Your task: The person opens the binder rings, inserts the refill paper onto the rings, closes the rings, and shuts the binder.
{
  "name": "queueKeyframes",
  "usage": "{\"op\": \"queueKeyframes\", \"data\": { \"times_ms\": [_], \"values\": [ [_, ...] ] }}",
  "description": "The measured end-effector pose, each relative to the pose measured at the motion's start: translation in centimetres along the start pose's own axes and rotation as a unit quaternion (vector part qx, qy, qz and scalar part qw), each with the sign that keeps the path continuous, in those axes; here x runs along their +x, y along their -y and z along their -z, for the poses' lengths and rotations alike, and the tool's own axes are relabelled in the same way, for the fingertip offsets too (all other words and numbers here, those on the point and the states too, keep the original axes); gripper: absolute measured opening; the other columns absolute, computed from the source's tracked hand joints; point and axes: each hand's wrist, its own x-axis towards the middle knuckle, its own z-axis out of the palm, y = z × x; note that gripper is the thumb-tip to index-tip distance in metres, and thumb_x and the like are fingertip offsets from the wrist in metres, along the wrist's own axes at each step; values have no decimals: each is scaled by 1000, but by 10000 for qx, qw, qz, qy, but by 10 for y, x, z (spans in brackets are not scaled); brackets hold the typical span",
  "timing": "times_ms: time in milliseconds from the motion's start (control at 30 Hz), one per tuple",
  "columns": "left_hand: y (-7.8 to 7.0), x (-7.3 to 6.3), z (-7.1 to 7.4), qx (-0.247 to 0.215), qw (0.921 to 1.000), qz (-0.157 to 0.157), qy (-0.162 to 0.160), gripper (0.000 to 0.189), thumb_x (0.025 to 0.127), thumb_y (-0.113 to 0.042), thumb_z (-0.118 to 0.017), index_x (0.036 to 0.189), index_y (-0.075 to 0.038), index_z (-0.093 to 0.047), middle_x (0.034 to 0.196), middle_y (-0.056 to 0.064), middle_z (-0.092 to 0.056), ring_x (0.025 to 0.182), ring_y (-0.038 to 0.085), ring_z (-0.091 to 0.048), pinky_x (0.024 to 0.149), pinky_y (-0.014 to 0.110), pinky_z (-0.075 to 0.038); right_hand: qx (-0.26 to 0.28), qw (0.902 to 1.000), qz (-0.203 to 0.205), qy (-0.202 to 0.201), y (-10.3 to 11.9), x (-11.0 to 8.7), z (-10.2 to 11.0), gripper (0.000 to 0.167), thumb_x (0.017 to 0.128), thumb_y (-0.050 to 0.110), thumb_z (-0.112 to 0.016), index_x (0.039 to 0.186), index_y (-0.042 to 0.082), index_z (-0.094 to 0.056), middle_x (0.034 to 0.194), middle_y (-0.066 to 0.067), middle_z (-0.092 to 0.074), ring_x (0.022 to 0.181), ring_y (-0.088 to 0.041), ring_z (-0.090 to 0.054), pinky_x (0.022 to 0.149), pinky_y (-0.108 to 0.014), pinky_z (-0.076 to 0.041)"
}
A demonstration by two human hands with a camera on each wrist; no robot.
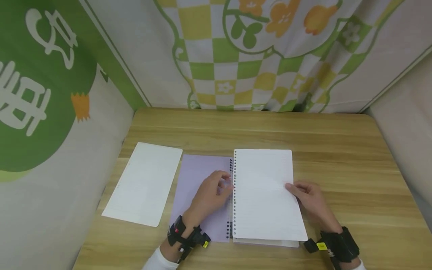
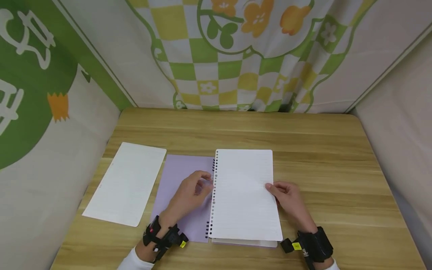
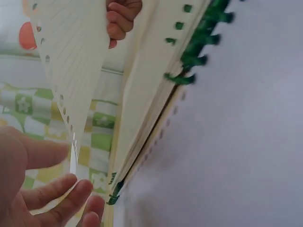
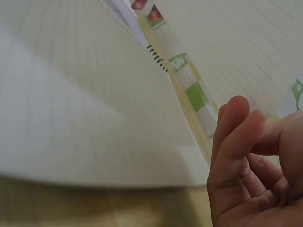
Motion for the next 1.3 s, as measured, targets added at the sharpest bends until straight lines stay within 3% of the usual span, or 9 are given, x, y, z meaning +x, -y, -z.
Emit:
{"op": "queueKeyframes", "data": {
  "times_ms": [133, 300, 600, 900, 1133, 1300],
  "values": [
    [-4, -1, -11, 873, 9942, -548, 303, 49, 104, -34, -70, 147, -13, -59, 155, 6, -55, 138, 30, -53, 113, 51, -46, -310, 9990, -267, -203, -8, -3, 5, 50, 106, 38, -69, 126, -7, -72, 94, -7, -78, 81, -19, -69, 72, -29, -58],
    [-7, -2, -20, 1219, 9867, -642, 866, 65, 104, -44, -66, 159, -15, -49, 173, 7, -34, 157, 39, -28, 122, 63, -30, -491, 9962, -653, -300, -14, -4, 5, 53, 102, 46, -72, 124, -2, -74, 96, -6, -78, 85, -19, -67, 76, -28, -56],
    [-5, 1, -24, 1943, 9722, -466, 1218, 76, 105, -54, -56, 168, -16, -37, 179, 9, -19, 162, 49, -14, 126, 69, -20, -505, 9954, -730, -358, -17, 0, 0, 50, 100, 45, -75, 122, -1, -76, 95, -5, -76, 85, -18, -63, 74, -28, -52],
    [-5, 4, -23, 2052, 9697, -407, 1258, 74, 105, -54, -56, 167, -16, -39, 179, 12, -17, 161, 52, -14, 124, 70, -21, -663, 9946, -739, -295, -17, 1, -2, 49, 102, 42, -73, 123, -2, -75, 99, -5, -77, 88, -18, -63, 76, -27, -52],
    [-8, -3, -17, 2101, 9639, -266, 1615, 74, 104, -53, -61, 165, -17, -42, 180, 9, -17, 162, 50, -13, 126, 69, -18, -630, 9942, -860, -111, -16, 1, 0, 47, 104, 41, -71, 122, -2, -75, 92, -3, -72, 86, -18, -59, 73, -27, -49],
    [-9, -18, -13, 2168, 9544, -317, 2026, 76, 102, -54, -64, 166, -20, -41, 180, 3, -17, 163, 48, -12, 128, 68, -18, -489, 9955, -806, -25, -17, 2, 0, 46, 104, 39, -71, 121, -3, -74, 85, 0, -69, 80, -16, -59, 68, -27, -49]
  ]
}}
